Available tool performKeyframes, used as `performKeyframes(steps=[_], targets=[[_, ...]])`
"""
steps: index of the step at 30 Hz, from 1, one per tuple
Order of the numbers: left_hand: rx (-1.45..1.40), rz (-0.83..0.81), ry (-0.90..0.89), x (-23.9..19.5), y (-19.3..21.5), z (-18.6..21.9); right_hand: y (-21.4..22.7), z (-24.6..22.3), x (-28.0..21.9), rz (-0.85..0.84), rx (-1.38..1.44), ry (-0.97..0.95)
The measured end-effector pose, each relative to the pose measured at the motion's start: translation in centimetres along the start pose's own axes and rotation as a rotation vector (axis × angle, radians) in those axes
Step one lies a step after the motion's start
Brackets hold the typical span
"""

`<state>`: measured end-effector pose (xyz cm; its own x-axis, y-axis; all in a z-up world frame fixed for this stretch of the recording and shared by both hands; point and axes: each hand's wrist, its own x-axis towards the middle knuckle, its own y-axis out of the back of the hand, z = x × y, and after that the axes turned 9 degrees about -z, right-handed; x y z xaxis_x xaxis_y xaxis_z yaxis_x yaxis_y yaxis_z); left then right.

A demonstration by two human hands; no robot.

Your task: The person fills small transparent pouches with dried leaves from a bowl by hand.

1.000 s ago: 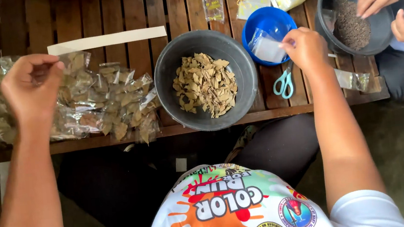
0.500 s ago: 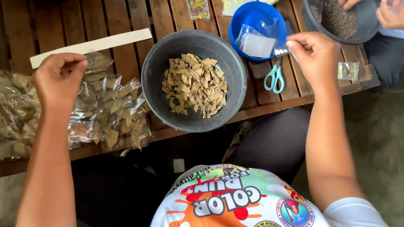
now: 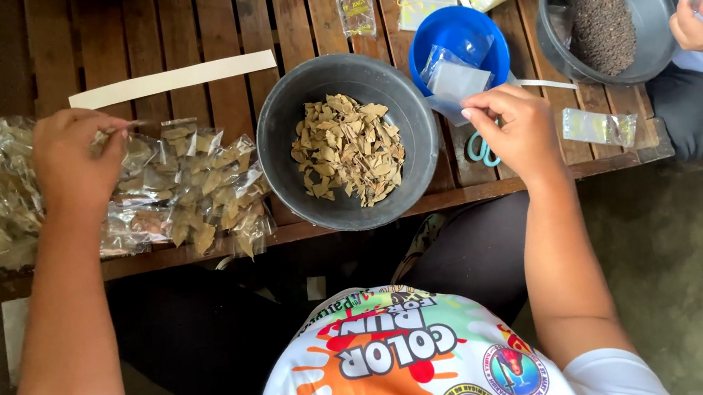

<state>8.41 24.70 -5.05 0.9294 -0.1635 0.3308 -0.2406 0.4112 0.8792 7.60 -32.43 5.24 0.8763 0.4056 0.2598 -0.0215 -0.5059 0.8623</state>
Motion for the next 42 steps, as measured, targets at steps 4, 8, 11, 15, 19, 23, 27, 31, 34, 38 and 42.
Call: performKeyframes(steps=[4, 8, 11, 15, 19, 23, 27, 31, 34, 38, 42], targets=[[-0.071, -0.146, 0.134, -0.6, 2.4, 1.7, 0.1, -0.4, 0.1, -0.023, -0.005, 0.011], [-0.037, -0.145, 0.054, -1.9, 2.7, 0.8, -0.5, -0.3, 0.0, -0.083, 0.023, -0.002], [-0.087, -0.242, 0.13, -1.6, 4.7, 2.6, -0.7, -0.4, 0.0, -0.106, 0.035, -0.009], [-0.126, -0.299, 0.179, -1.8, 6.5, 2.9, -0.4, -1.7, 0.2, -0.108, 0.05, 0.015], [-0.105, -0.232, 0.18, -2.8, 7.7, 3.5, -0.4, -3.7, 0.4, -0.112, 0.084, 0.021], [-0.022, -0.08, 0.01, -2.1, 7.8, 5.3, -1.3, -5.6, 1.0, -0.077, 0.122, 0.089], [0.132, -0.279, 0.093, 1.0, 6.5, 6.3, -2.5, -7.4, 1.3, -0.106, 0.242, 0.139], [0.198, -0.627, 0.275, 4.7, 2.4, 2.8, -2.9, -8.4, 1.1, -0.128, 0.23, 0.195], [0.278, -0.564, 0.149, 5.9, -0.3, 0.1, -3.1, -8.0, 0.4, -0.141, 0.207, 0.204], [0.215, -0.791, 0.389, 7.6, 2.4, 4.5, -3.1, -7.1, 0.0, -0.136, 0.201, 0.196], [0.363, -0.896, 0.366, 7.1, 2.2, 5.1, -3.1, -6.8, -0.2, -0.149, 0.215, 0.18]])
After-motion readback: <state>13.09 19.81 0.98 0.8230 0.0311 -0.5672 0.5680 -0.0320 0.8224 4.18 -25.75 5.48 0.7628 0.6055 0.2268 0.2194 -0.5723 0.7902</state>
